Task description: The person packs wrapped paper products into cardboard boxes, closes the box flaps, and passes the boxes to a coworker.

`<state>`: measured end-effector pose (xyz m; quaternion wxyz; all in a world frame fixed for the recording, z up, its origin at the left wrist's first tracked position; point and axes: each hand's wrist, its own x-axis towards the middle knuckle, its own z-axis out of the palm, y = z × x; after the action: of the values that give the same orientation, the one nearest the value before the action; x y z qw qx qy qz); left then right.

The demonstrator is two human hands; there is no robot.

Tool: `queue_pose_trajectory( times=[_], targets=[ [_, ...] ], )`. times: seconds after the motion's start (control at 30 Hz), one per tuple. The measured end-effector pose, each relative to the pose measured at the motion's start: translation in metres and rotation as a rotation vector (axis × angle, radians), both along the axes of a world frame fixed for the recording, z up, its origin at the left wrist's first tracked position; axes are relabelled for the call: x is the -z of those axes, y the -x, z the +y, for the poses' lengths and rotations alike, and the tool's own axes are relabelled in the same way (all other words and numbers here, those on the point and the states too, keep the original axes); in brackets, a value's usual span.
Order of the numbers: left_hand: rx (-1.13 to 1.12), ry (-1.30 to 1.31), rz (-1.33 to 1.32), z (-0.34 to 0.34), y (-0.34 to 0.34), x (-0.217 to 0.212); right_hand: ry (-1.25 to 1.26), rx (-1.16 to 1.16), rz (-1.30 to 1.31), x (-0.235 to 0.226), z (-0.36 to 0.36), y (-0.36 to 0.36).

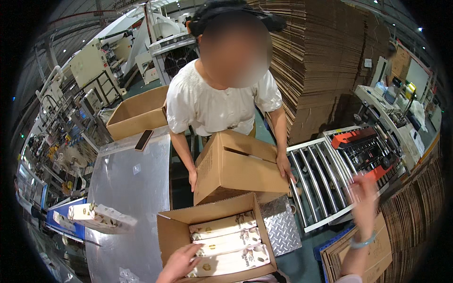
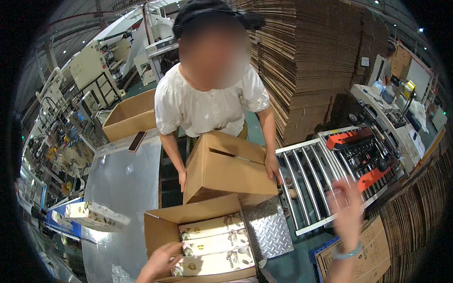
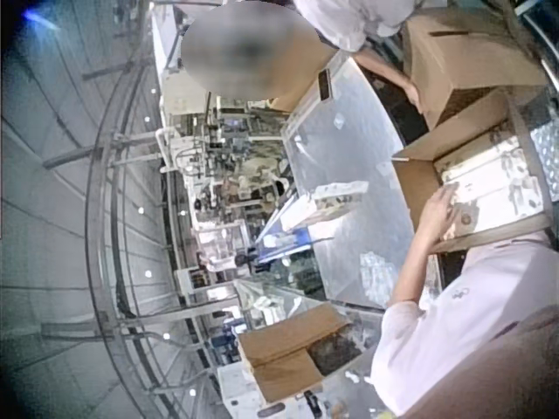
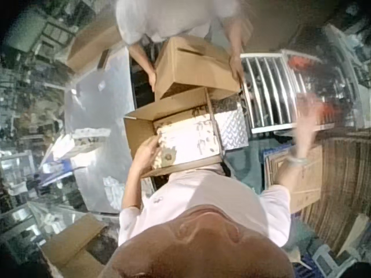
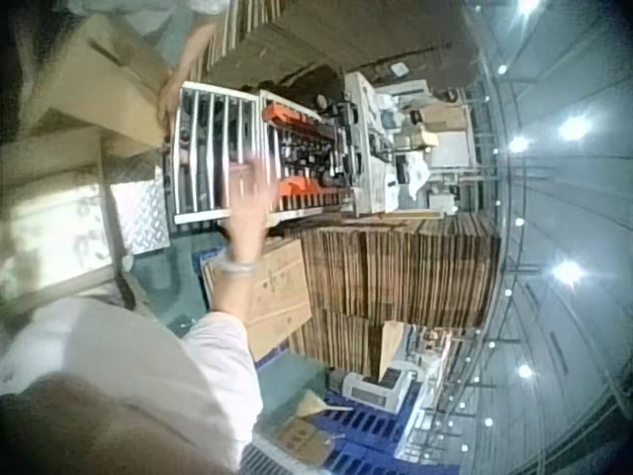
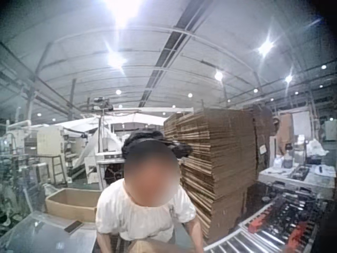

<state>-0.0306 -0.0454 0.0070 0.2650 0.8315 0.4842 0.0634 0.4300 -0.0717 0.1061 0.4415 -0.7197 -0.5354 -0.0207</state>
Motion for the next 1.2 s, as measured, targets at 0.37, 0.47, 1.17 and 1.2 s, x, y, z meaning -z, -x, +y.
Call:
queue_pose_trajectory(
  times=[0.37, 0.47, 1.17, 1.2],
  targets=[
    [-0.92, -0.552, 0.28, 0.102, 0.354, 0.045, 0.546, -0.684, -0.101, 0.054, 0.02, 0.095],
    [-1.242, -0.321, 0.541, 0.14, 0.424, 0.063, 0.596, -0.774, 0.003, 0.036, 0.027, 0.126],
    [-0.711, -0.125, 0.296, 0.037, 0.193, -0.01, 0.052, -0.645, 0.635, 0.06, 0.093, 0.196],
    [-0.596, -0.078, 0.304, 0.018, 0.191, -0.017, 0.122, -0.717, 0.643, 0.062, 0.101, 0.232]
  ],
)
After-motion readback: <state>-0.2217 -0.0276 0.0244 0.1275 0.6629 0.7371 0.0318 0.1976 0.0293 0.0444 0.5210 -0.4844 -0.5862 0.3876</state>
